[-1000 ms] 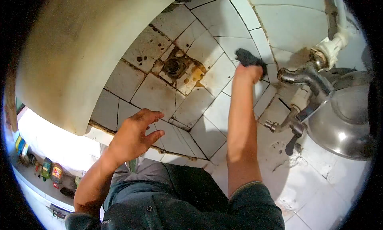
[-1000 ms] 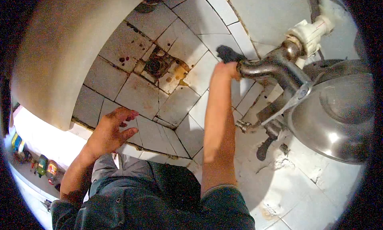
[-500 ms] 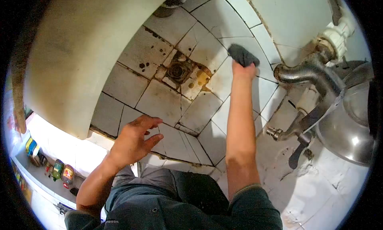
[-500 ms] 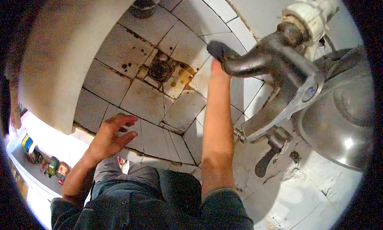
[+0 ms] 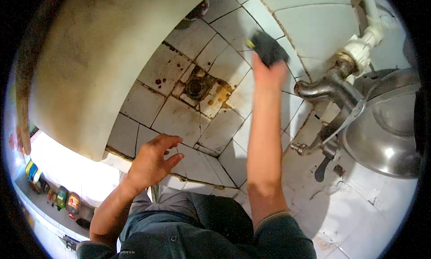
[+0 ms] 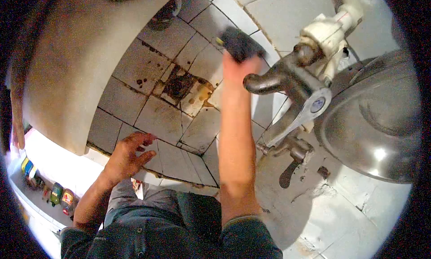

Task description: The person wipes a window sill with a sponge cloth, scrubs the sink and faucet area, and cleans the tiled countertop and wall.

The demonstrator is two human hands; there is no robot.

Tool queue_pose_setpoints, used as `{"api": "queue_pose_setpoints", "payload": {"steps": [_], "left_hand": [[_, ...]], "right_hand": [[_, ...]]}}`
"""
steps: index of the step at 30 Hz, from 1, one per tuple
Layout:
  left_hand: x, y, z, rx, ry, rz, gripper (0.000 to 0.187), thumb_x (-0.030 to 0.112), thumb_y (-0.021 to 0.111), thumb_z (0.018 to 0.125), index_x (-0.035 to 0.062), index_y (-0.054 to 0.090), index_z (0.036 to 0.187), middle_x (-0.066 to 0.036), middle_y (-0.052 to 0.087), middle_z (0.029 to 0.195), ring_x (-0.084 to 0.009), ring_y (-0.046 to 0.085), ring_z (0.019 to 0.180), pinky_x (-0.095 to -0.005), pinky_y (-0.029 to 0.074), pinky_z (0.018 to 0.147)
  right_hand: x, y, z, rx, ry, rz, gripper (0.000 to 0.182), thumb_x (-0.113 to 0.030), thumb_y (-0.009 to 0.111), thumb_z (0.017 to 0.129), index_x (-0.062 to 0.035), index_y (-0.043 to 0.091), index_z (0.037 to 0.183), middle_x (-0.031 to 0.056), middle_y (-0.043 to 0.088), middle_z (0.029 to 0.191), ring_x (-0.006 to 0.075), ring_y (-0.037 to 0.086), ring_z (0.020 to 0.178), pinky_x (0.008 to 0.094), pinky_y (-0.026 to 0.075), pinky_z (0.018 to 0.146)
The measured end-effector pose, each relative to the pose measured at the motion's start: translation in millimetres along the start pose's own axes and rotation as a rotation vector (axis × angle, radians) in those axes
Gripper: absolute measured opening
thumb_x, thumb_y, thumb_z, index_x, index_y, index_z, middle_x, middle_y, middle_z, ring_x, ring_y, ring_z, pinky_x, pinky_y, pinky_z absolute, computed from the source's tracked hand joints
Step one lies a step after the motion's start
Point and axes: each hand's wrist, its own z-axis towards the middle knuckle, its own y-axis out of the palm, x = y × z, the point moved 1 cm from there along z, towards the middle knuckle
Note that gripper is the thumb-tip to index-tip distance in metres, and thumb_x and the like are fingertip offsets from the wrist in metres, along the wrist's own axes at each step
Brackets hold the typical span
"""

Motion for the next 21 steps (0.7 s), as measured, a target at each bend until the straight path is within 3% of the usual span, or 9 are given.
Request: {"api": "queue_pose_setpoints", "payload": {"steps": [2, 4, 7, 8, 10, 11, 12, 14, 21], "left_hand": [[-4, 1, -1, 0.026, 0.048, -0.011, 0.035, 0.011, 0.071, 0.081, 0.0024, 0.060, 0.113, -0.017, 0.064, 0.101, -0.0285, 0.066, 0.090, -0.0354, 0.055, 0.074], [-5, 0, -1, 0.007, 0.039, -0.024, 0.037, 0.010, 0.071, 0.080, 0.0029, 0.060, 0.114, -0.016, 0.063, 0.102, -0.0273, 0.065, 0.091, -0.0342, 0.054, 0.076], [-4, 0, 0, -0.009, 0.042, -0.014, 0.037, 0.009, 0.072, 0.080, 0.0028, 0.060, 0.114, -0.016, 0.063, 0.101, -0.0275, 0.065, 0.091, -0.0349, 0.054, 0.075], [-4, -1, 0, -0.001, 0.057, 0.006, 0.035, 0.010, 0.071, 0.080, 0.0021, 0.060, 0.112, -0.018, 0.064, 0.100, -0.0290, 0.066, 0.089, -0.0368, 0.054, 0.073], [-1, 0, 0, 0.000, 0.047, 0.006, 0.035, 0.010, 0.071, 0.080, 0.0020, 0.061, 0.112, -0.018, 0.064, 0.100, -0.0290, 0.065, 0.090, -0.0366, 0.054, 0.073], [-1, -1, -1, 0.003, 0.032, -0.006, 0.035, 0.010, 0.071, 0.080, 0.0020, 0.061, 0.112, -0.018, 0.064, 0.100, -0.0291, 0.065, 0.090, -0.0364, 0.054, 0.073], [-1, -2, 0, -0.001, 0.032, 0.002, 0.035, 0.010, 0.071, 0.080, 0.0020, 0.061, 0.112, -0.018, 0.064, 0.100, -0.0291, 0.065, 0.090, -0.0364, 0.054, 0.073], [1, -2, 0, 0.004, 0.091, 0.034, 0.034, 0.010, 0.071, 0.080, 0.0015, 0.061, 0.112, -0.018, 0.064, 0.100, -0.0293, 0.065, 0.089, -0.0357, 0.053, 0.073], [-6, -2, 1, -0.030, 0.077, -0.035, 0.037, 0.009, 0.071, 0.080, 0.0032, 0.060, 0.115, -0.015, 0.063, 0.101, -0.0264, 0.064, 0.092, -0.0349, 0.054, 0.077]], "right_hand": [[-6, -66, 0, 0.082, 0.023, 0.748, 0.027, -0.018, 0.047, 0.093, 0.0019, 0.061, 0.105, 0.0190, 0.063, 0.112, 0.0333, 0.062, 0.102, 0.0473, 0.051, 0.089], [-75, -60, -15, 0.468, 0.054, 0.386, 0.025, -0.018, 0.050, 0.093, 0.0003, 0.060, 0.108, 0.0159, 0.062, 0.113, 0.0300, 0.061, 0.103, 0.0475, 0.050, 0.091], [-44, -76, 3, 0.485, -0.245, 0.426, 0.028, -0.011, 0.055, 0.091, -0.0003, 0.054, 0.117, 0.0125, 0.059, 0.116, 0.0247, 0.058, 0.104, 0.0442, 0.050, 0.090], [-79, -11, -14, 0.456, -0.288, 0.076, 0.042, -0.003, 0.063, 0.084, -0.0007, 0.047, 0.123, 0.0110, 0.053, 0.122, 0.0219, 0.055, 0.105, 0.0413, 0.047, 0.095], [-100, 39, -4, 0.453, -0.371, -0.036, 0.053, -0.007, 0.073, 0.076, 0.0008, 0.045, 0.120, 0.0144, 0.050, 0.121, 0.0220, 0.055, 0.102, 0.0354, 0.044, 0.094], [-100, 44, 13, 0.522, -0.521, -0.630, 0.052, -0.009, 0.074, 0.075, 0.0022, 0.046, 0.117, 0.0146, 0.051, 0.116, 0.0225, 0.053, 0.101, 0.0332, 0.045, 0.090], [-99, 55, 29, 0.461, -0.517, -0.295, 0.052, -0.010, 0.076, 0.073, 0.0030, 0.047, 0.114, 0.0150, 0.052, 0.112, 0.0242, 0.052, 0.102, 0.0336, 0.041, 0.093], [-79, 51, 44, 0.491, -0.679, -0.524, 0.051, -0.006, 0.075, 0.067, 0.0011, 0.051, 0.111, 0.0172, 0.054, 0.108, 0.0331, 0.053, 0.101, 0.0395, 0.039, 0.096], [-91, 35, 29, 0.515, -0.471, -0.620, 0.044, -0.009, 0.079, 0.069, 0.0018, 0.053, 0.103, 0.0134, 0.058, 0.103, 0.0236, 0.057, 0.095, 0.0346, 0.045, 0.088]]}}
